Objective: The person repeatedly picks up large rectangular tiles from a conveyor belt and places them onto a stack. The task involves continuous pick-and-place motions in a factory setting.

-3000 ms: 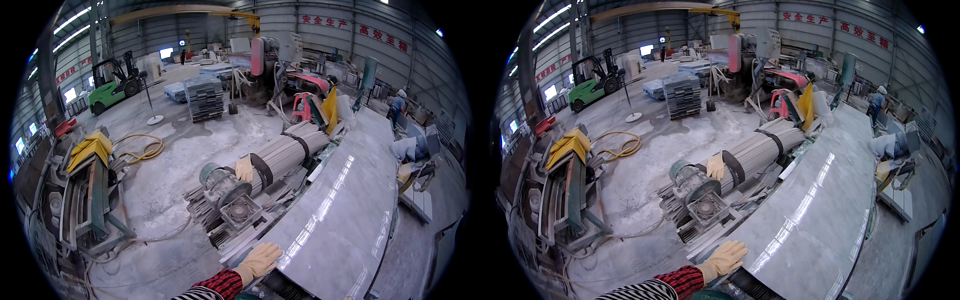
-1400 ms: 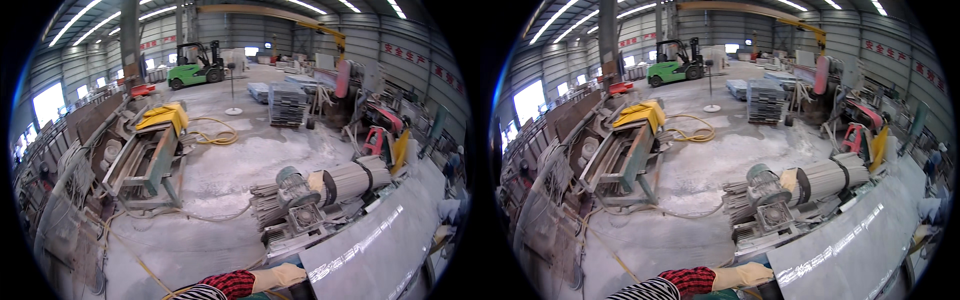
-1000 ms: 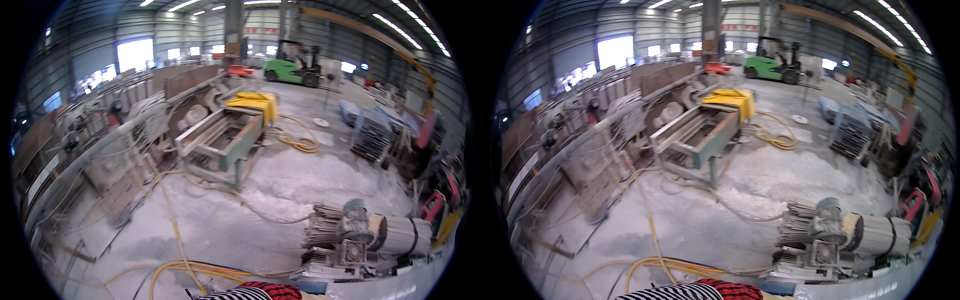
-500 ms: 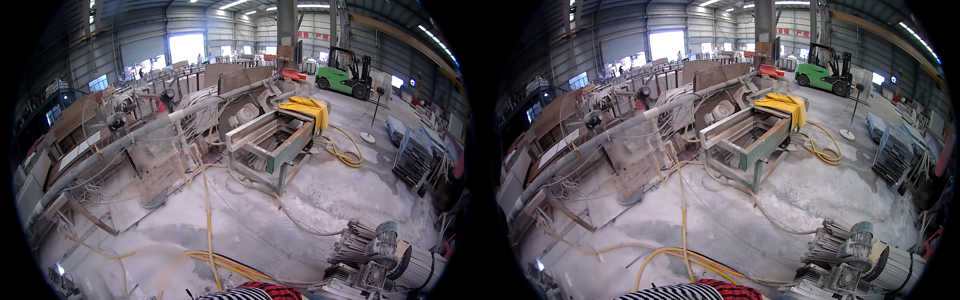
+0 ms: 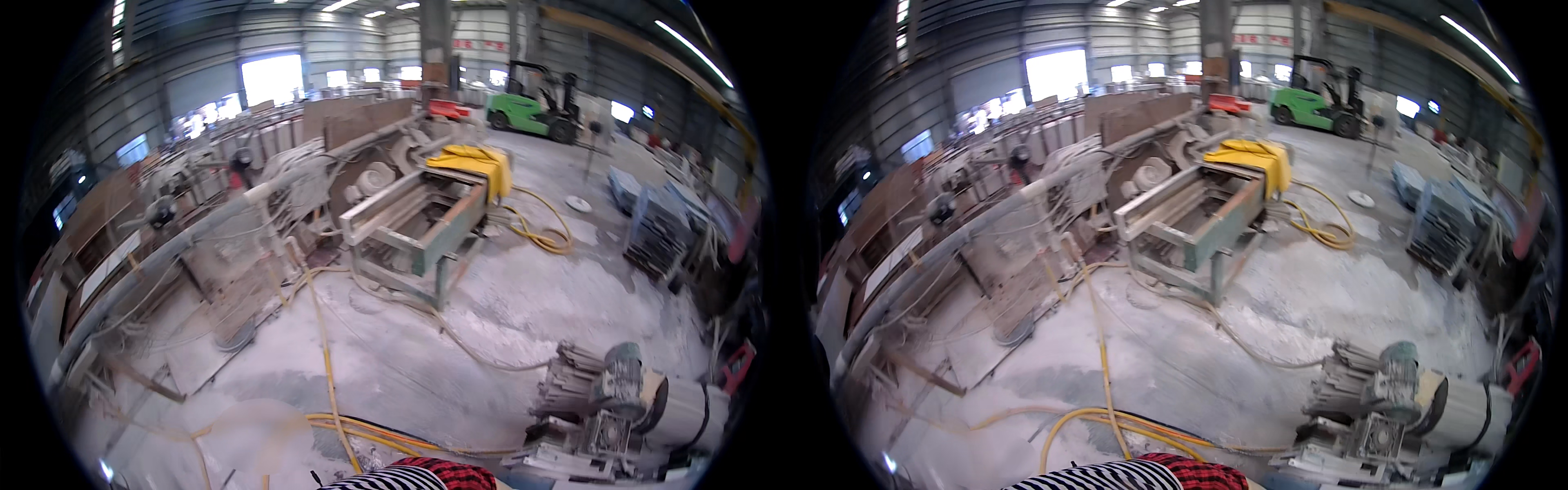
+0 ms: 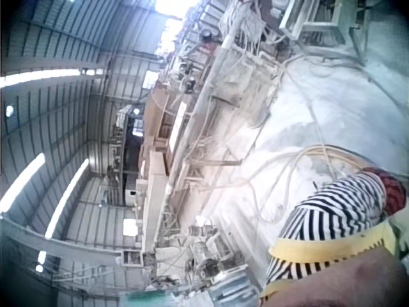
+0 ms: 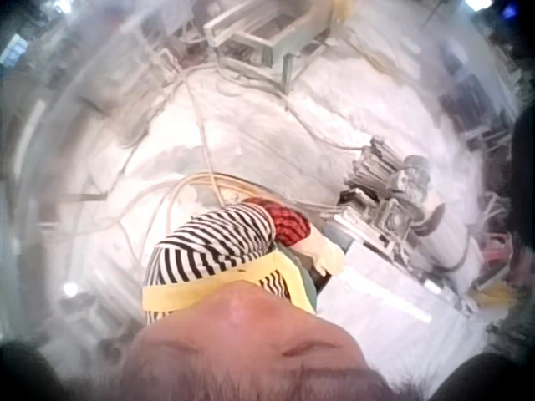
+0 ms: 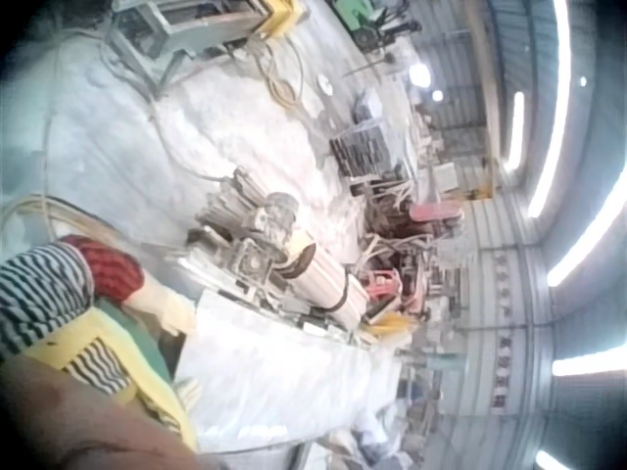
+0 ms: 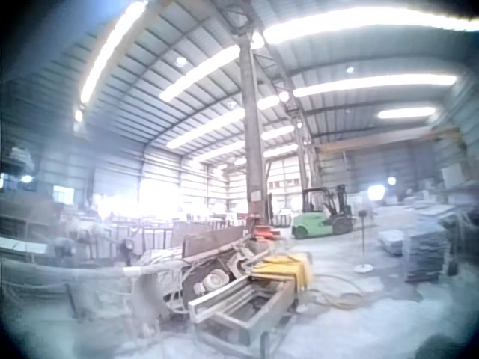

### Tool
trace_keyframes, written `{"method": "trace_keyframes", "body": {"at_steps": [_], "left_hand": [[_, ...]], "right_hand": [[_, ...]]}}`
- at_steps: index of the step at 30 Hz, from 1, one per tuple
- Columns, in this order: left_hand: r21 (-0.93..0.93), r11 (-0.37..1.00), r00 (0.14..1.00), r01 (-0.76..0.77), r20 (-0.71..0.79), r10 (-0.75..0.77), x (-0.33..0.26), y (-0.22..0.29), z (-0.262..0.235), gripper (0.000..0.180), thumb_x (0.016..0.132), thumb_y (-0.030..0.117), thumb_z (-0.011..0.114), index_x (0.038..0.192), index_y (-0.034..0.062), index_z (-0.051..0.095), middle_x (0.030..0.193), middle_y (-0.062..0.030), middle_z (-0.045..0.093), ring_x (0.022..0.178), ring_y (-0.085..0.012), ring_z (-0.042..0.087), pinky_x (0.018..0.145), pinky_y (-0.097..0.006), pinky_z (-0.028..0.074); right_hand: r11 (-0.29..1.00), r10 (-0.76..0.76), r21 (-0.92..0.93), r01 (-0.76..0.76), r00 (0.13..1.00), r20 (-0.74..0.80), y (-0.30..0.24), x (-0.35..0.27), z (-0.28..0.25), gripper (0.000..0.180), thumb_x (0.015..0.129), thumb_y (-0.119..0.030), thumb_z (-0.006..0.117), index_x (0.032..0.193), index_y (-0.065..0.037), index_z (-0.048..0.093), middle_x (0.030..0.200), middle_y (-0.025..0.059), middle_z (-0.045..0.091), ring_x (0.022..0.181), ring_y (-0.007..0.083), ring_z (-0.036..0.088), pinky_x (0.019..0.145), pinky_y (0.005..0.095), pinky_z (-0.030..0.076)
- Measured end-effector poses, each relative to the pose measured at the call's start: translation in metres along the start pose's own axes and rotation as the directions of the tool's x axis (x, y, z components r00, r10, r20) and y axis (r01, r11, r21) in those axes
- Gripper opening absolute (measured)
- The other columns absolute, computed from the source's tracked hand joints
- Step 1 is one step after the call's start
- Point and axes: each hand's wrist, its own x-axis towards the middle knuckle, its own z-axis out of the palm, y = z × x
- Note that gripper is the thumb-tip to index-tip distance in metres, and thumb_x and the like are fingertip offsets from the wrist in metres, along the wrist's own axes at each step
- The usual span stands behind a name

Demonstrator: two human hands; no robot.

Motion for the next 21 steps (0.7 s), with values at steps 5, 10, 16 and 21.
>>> {"method": "trace_keyframes", "body": {"at_steps": [5, 10, 16, 21], "left_hand": [[-0.374, 0.874, 0.859, 0.31, 0.504, -0.088, 0.053, 0.045, -0.109, 0.056, 0.082, 0.03, 0.076, 0.129, 0.0024, 0.061, 0.137, -0.0237, 0.059, 0.133, -0.0427, 0.053, 0.111, -0.049, 0.045], [-0.359, 0.928, 0.929, 0.101, 0.368, 0.042, 0.079, 0.066, -0.097, 0.078, 0.08, 0.033, 0.083, 0.147, 0.0057, 0.052, 0.141, -0.0243, 0.053, 0.133, -0.0452, 0.048, 0.113, -0.054, 0.039], [-0.333, 0.928, 0.873, -0.168, 0.387, 0.297, 0.139, 0.103, -0.073, 0.091, 0.066, 0.026, 0.09, 0.143, -0.0008, 0.05, 0.144, -0.0258, 0.049, 0.134, -0.0481, 0.045, 0.112, -0.056, 0.037], [-0.237, 0.942, 0.822, -0.238, 0.467, 0.326, 0.148, 0.116, -0.051, 0.091, 0.062, 0.016, 0.083, 0.146, 0.0022, 0.049, 0.148, -0.026, 0.048, 0.136, -0.0489, 0.045, 0.115, -0.059, 0.035]], "right_hand": [[0.974, 0.221, -0.108, -0.201, 0.949, 0.226, 0.03, -0.09, -0.002, 0.069, 0.103, -0.04, 0.06, 0.155, 0.002, 0.042, 0.158, 0.0284, 0.045, 0.147, 0.0508, 0.039, 0.122, 0.0586, 0.033], [0.9, 0.425, 0.101, -0.424, 0.905, 0.016, -0.006, -0.056, -0.035, 0.057, 0.078, -0.01, 0.074, 0.134, -0.004, 0.061, 0.14, 0.0251, 0.06, 0.133, 0.0456, 0.054, 0.114, 0.0538, 0.043], [0.74, 0.632, 0.367, -0.564, 0.77, -0.092, -0.046, -0.139, -0.054, 0.04, 0.087, -0.004, 0.068, 0.125, -0.001, 0.059, 0.126, 0.0232, 0.061, 0.118, 0.0432, 0.06, 0.101, 0.0474, 0.05], [0.41, 0.859, 0.615, -0.674, 0.512, -0.011, -0.077, -0.195, -0.036, 0.025, 0.094, -0.007, 0.059, 0.119, -0.003, 0.06, 0.11, 0.0189, 0.065, 0.105, 0.0413, 0.063, 0.093, 0.0457, 0.052]]}}
